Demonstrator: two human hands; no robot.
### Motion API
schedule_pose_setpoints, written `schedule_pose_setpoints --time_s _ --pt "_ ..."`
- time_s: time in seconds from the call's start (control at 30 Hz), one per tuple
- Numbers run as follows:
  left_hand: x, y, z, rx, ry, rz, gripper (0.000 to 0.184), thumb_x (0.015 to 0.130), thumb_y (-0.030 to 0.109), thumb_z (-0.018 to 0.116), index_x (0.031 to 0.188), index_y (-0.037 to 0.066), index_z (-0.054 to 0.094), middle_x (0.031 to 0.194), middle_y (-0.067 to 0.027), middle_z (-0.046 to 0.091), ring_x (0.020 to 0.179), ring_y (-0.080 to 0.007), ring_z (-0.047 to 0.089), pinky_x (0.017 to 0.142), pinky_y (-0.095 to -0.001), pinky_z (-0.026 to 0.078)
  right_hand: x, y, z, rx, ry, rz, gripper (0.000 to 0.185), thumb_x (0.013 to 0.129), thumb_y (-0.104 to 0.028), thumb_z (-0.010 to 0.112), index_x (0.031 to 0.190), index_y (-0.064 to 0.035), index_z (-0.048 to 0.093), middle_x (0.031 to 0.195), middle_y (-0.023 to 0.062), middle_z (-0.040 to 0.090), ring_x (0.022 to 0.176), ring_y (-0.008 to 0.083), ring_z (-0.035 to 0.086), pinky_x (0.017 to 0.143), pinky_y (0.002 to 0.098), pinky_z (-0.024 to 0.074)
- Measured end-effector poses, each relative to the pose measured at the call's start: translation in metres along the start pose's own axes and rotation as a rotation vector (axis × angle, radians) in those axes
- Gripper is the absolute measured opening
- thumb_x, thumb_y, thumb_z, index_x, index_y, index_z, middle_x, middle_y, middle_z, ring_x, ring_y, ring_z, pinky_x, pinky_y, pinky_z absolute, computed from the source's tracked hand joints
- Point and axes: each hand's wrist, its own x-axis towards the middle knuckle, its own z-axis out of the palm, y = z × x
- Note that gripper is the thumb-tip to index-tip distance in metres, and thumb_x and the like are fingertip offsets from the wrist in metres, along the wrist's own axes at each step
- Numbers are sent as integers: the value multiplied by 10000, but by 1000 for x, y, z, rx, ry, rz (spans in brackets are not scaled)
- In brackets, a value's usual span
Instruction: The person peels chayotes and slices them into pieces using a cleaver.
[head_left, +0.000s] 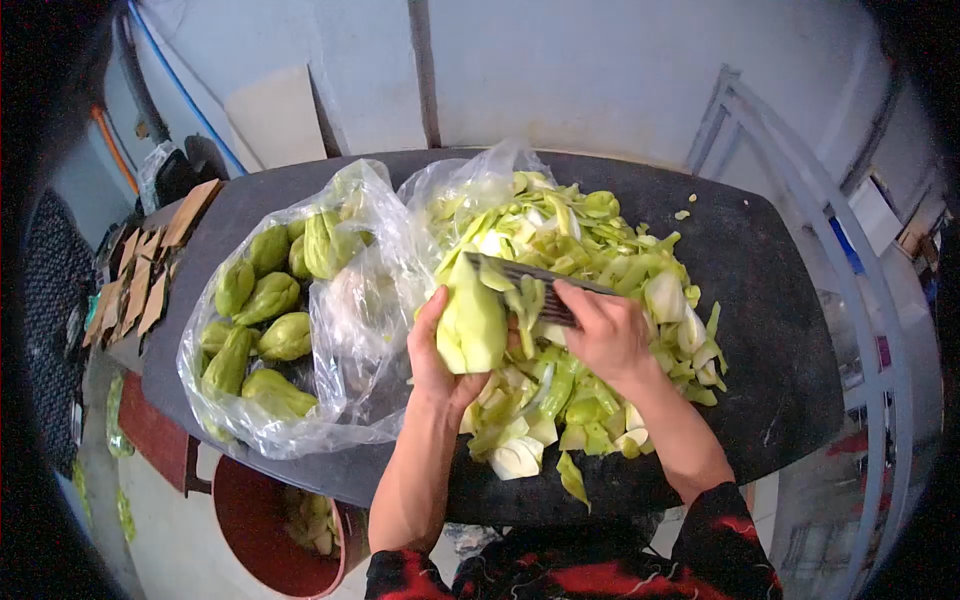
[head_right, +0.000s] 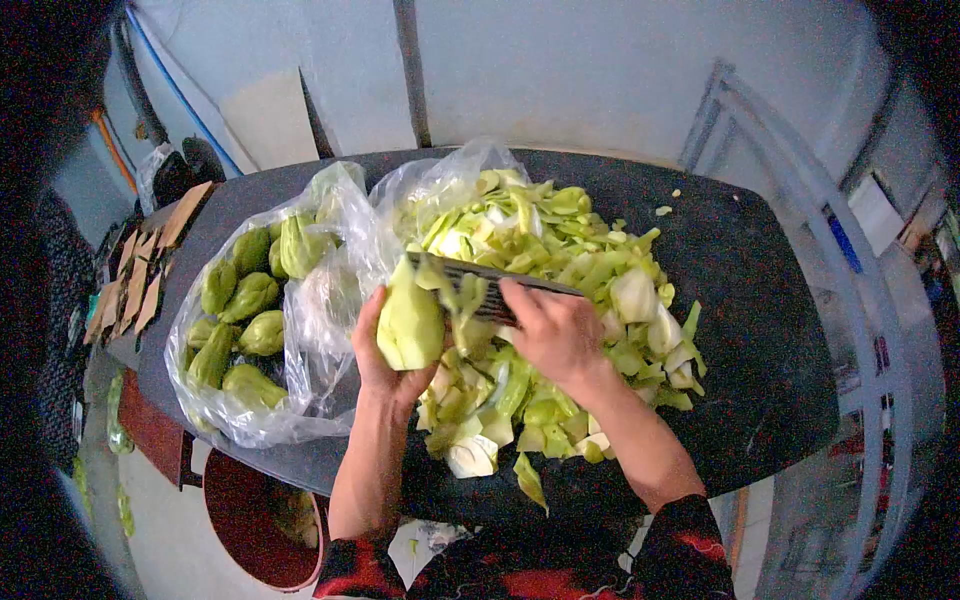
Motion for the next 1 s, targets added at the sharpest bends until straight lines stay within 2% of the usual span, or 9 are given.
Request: schedule_pose_setpoints --time_s 0.07,0.1,0.13,0.3,0.4,0.53,0.7,0.9,1.0 --pt "-1 2 -9 57 -178 -58 585 914 425 518 1338 23 493 1201 -155 619 1082 -282 608 935 -439 512 -2 2 -7 -3 -23 33 426 661 -25 694 1085 -13 652 821 129 688 683 292 682 603 372 551" --pt "-3 2 -2 24 -122 -64 556 903 421 528 1284 16 517 1144 -165 634 1013 -299 630 910 -454 519 -2 1 -10 1 -53 75 411 658 5 690 1068 0 665 891 156 710 730 298 699 628 359 556" --pt "-5 0 1 -9 -59 -77 529 892 416 537 1230 8 541 1086 -176 648 943 -316 652 885 -469 525 -4 -1 -10 -2 -42 29 449 658 -61 705 1102 -29 643 765 109 669 660 283 671 595 388 544" --pt "-4 -6 9 34 203 32 553 876 411 537 1238 -7 527 1096 -193 631 895 -323 649 780 -453 524 -1 -18 -23 46 -126 -81 434 676 -72 706 1103 -57 633 756 117 665 648 297 666 565 409 533" --pt "-7 -4 8 56 -93 -101 622 869 428 539 1318 3 460 1063 -203 605 843 -318 630 690 -431 494 2 7 -9 -13 -148 248 346 755 -115 696 1089 -93 610 815 132 689 695 329 672 600 411 540" --pt "-4 -3 8 15 -262 -115 699 885 463 512 1439 79 325 1052 -199 576 824 -295 616 679 -399 491 1 9 -19 15 -127 306 312 782 -122 676 1089 -96 624 828 139 693 682 341 668 622 436 538" --pt "-1 1 5 -169 -203 -114 731 907 501 486 1460 62 301 1088 -220 539 812 -267 557 622 -310 492 7 -6 -31 149 -128 409 246 814 -122 663 1054 -72 642 762 162 680 673 341 669 615 421 531" --pt "2 1 10 -185 -2 24 634 944 503 436 1392 56 400 1091 -229 555 842 -273 548 721 -353 491 19 -37 -61 285 24 397 169 878 -140 608 1002 -29 639 739 175 669 640 358 654 606 415 522" --pt "4 0 -3 -210 -11 61 475 971 465 415 1224 83 539 1016 -205 604 896 -278 572 745 -381 486 20 -14 -44 31 -332 474 146 892 -165 580 941 -31 614 689 191 639 655 396 631 601 471 493"
